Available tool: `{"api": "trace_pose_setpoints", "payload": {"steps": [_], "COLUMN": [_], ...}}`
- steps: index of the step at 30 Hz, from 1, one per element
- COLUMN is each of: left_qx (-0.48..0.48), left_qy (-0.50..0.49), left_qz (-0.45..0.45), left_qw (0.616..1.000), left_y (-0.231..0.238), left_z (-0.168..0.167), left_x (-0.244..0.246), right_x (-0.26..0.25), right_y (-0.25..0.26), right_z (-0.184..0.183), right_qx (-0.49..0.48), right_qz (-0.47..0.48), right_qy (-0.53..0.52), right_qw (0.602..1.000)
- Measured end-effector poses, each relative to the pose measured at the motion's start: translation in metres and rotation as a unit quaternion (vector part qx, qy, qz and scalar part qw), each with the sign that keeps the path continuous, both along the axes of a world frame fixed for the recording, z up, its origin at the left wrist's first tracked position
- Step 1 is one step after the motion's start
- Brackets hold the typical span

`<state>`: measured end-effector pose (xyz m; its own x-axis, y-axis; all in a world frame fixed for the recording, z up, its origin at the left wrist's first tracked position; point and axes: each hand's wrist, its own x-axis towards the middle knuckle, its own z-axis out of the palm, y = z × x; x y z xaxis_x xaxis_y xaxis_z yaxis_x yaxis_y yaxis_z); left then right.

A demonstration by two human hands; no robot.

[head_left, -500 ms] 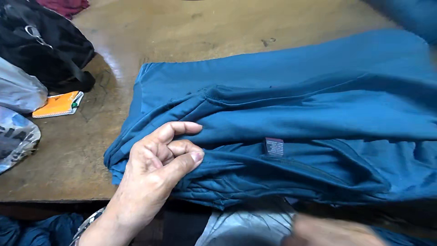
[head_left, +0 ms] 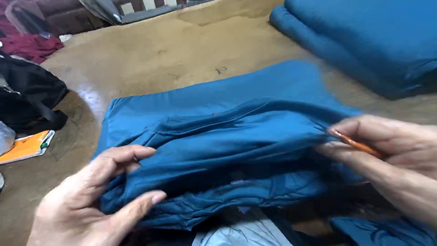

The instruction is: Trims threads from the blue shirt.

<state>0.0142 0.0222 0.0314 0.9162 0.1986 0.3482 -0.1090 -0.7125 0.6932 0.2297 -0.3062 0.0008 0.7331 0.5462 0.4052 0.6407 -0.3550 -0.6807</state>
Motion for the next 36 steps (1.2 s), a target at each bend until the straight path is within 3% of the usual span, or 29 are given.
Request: {"api": "trace_pose_setpoints", "payload": {"steps": [4,8,13,16,19,22,25,27,31,36], "left_qx": [0.001,-0.024,0.141,0.172,0.239,0.268,0.235,0.257,0.279,0.210], "left_qy": [-0.071,-0.103,-0.052,-0.096,-0.172,-0.192,-0.124,-0.039,-0.015,0.075], "left_qz": [0.051,0.077,0.110,0.113,0.122,0.078,-0.068,-0.155,-0.180,-0.186], "left_qw": [0.996,0.991,0.983,0.974,0.948,0.941,0.962,0.953,0.943,0.957], "left_y": [0.013,0.031,0.056,0.061,0.054,0.028,0.000,-0.013,-0.014,-0.036], "left_z": [0.009,0.006,-0.053,-0.058,-0.049,-0.030,-0.019,-0.029,-0.049,-0.026], "left_x": [0.027,0.057,0.081,0.085,0.077,0.058,0.039,0.029,0.013,-0.020], "right_x": [0.016,0.061,0.087,0.092,0.087,0.062,0.039,0.028,0.019,0.002], "right_y": [0.020,0.034,0.067,0.064,0.053,0.034,0.020,0.015,0.011,-0.011], "right_z": [0.027,0.018,-0.035,-0.036,-0.028,-0.008,0.000,-0.012,-0.028,-0.020], "right_qx": [-0.021,-0.001,-0.070,-0.038,-0.024,-0.049,-0.050,-0.101,-0.159,-0.218], "right_qz": [-0.060,-0.034,-0.057,-0.031,0.018,0.095,0.258,0.337,0.313,0.358], "right_qy": [-0.023,-0.075,-0.105,-0.084,-0.189,-0.288,-0.237,-0.192,-0.258,-0.207], "right_qw": [0.998,0.997,0.990,0.995,0.981,0.952,0.935,0.916,0.900,0.884]}}
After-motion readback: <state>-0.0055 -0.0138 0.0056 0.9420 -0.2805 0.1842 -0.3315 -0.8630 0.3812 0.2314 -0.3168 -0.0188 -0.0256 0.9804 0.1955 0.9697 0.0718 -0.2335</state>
